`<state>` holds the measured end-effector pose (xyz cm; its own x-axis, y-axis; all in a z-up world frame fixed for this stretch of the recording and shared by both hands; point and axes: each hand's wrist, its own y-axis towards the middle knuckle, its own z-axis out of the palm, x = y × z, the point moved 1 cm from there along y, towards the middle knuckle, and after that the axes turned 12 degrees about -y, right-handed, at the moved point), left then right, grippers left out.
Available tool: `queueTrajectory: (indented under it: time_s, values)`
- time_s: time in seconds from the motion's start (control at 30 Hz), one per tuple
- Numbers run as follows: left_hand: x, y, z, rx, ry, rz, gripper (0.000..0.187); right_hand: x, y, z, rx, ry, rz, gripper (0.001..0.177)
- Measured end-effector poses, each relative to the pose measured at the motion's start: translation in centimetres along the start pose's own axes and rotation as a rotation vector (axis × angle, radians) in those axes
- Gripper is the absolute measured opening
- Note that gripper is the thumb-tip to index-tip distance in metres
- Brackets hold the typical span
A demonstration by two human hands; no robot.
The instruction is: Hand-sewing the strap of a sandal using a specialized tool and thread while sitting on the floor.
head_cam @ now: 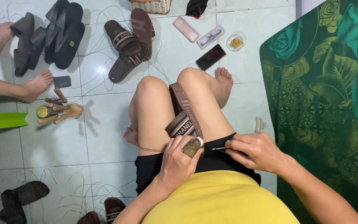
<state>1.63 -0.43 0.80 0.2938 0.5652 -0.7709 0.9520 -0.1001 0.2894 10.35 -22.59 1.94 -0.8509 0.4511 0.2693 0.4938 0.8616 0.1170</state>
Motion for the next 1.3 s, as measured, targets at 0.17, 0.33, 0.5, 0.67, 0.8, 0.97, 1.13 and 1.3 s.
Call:
queueTrajectory:
  time_s: [0.17, 0.33, 0.5, 0.67, 0.8, 0.97, 1.13, 1.3]
  values:
    - [-0.1, 0.1, -0.3, 0.007, -0.024, 0.019, 0.022, 1.7, 2.0, -0.7, -0.081, 0.562, -0.104, 0.011]
    - [0.5, -0.3, -0.3, 0.041, -0.061, -0.044, 0.035, 1.2, -1.2, 0.3, -0.201, 1.170, 0.049, 0.010]
    - [0.6, -0.5, 0.4, 0.056, -0.024, 0.004, 0.044, -0.8, -3.3, -7.5, -0.572, 1.482, -0.023, 0.020]
    - [0.7, -0.9, 0.5, 0.160, -0.029, 0.078, 0.031, -2.8, -5.1, -8.1, -0.656, 1.335, 0.331, 0.018]
    - [1.7, -2.0, -3.6, 0.207, -0.600, -0.142, 0.025, -4.2, -6.2, -7.9, -0.715, 1.229, 0.533, 0.022]
    - [6.5, -8.1, -10.6, 0.663, -0.476, -0.440, 0.022, -1.5, -2.1, -0.1, -0.061, 0.926, 0.892, 0.021]
    - [7.3, -12.2, -16.1, 0.356, 0.657, -0.882, 0.039, 2.1, 2.6, 3.5, 0.354, 1.008, 0.830, 0.026]
    - [1.9, -5.8, -8.1, -0.470, -0.115, -0.345, 0.034, 2.8, 3.4, 3.9, 0.524, 1.045, 0.771, 0.042]
